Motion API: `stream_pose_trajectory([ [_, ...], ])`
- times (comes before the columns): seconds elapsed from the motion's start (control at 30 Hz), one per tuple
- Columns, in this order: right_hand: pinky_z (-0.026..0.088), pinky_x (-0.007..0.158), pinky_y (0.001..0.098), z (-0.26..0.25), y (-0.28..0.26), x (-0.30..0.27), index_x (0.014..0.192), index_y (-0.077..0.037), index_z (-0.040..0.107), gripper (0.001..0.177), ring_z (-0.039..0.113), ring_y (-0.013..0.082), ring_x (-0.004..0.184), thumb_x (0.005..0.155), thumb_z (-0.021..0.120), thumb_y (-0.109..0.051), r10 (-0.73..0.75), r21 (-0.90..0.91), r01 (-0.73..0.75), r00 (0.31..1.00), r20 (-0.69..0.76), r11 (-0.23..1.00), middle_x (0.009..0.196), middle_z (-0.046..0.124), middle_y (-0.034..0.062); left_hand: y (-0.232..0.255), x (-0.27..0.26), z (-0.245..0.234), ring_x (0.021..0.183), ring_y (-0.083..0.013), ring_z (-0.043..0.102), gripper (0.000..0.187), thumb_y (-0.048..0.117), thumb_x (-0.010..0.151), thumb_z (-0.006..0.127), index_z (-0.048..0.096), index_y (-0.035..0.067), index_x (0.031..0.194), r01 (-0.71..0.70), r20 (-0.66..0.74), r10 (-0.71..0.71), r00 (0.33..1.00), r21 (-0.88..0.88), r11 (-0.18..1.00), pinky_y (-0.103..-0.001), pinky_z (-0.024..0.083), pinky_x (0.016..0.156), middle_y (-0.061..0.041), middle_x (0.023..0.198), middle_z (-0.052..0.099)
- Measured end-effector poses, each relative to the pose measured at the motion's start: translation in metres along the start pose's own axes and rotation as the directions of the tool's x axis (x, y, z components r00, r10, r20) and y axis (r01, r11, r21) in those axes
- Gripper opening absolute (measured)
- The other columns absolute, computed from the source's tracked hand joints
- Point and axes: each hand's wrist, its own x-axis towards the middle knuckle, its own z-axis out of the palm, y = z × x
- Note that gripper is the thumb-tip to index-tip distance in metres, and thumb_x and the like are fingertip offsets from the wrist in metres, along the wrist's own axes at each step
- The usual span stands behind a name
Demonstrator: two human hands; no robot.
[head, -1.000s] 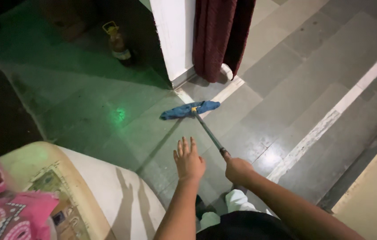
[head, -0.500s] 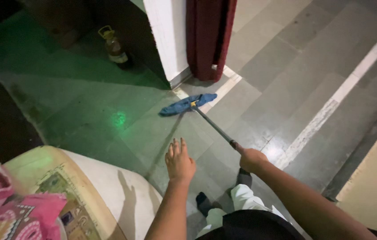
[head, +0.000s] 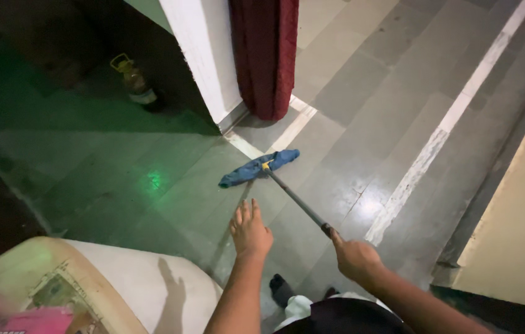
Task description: The person mops a tiled floor using a mop with a blue head and a metal handle, moving through a hallway and cleaning around a sink and a washing machine.
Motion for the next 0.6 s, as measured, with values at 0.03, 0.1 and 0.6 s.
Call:
stream_pose_trajectory([
  [0.03,0.058,0.079,0.049,-0.006,0.001,0.005,0.165,-0.018,0.014,0.072,0.073,0.0347,0.09,0.098,0.04,-0.011,0.008,0.03,-0.008,1.0,-0.005,1.0,0.1,0.074,0.0161,0.002,0.0,0.001,0.152,-0.0287,0.022,0.085,0.024,0.088,0.071,0.026,0.017,0.159,0.014,0.033,-0.014,0.999,0.001,1.0,-0.053,0.02,0.123,-0.008,0.166,0.024],
  [0.1,0.058,0.081,0.049,-0.018,-0.002,0.017,0.165,-0.02,0.012,0.073,0.072,0.0347,0.094,0.098,0.04,-0.01,0.027,0.057,-0.028,0.999,0.02,0.998,0.104,0.072,0.0171,0.009,-0.004,0.005,0.153,-0.0286,0.022,0.084,0.024,0.088,0.071,0.026,0.018,0.159,0.008,0.039,-0.008,0.999,0.003,1.0,-0.053,0.02,0.123,-0.009,0.166,0.024],
  [0.6,0.057,0.085,0.0477,0.01,0.044,0.001,0.165,-0.025,0.014,0.078,0.07,0.035,0.1,0.095,0.045,-0.009,0.03,0.174,-0.038,0.998,0.05,0.984,0.108,0.071,0.0171,0.035,-0.035,0.016,0.152,-0.0302,0.021,0.079,0.021,0.088,0.067,0.031,0.02,0.158,-0.069,-0.053,0.073,0.996,0.075,0.995,-0.055,0.019,0.122,-0.01,0.165,0.026],
])
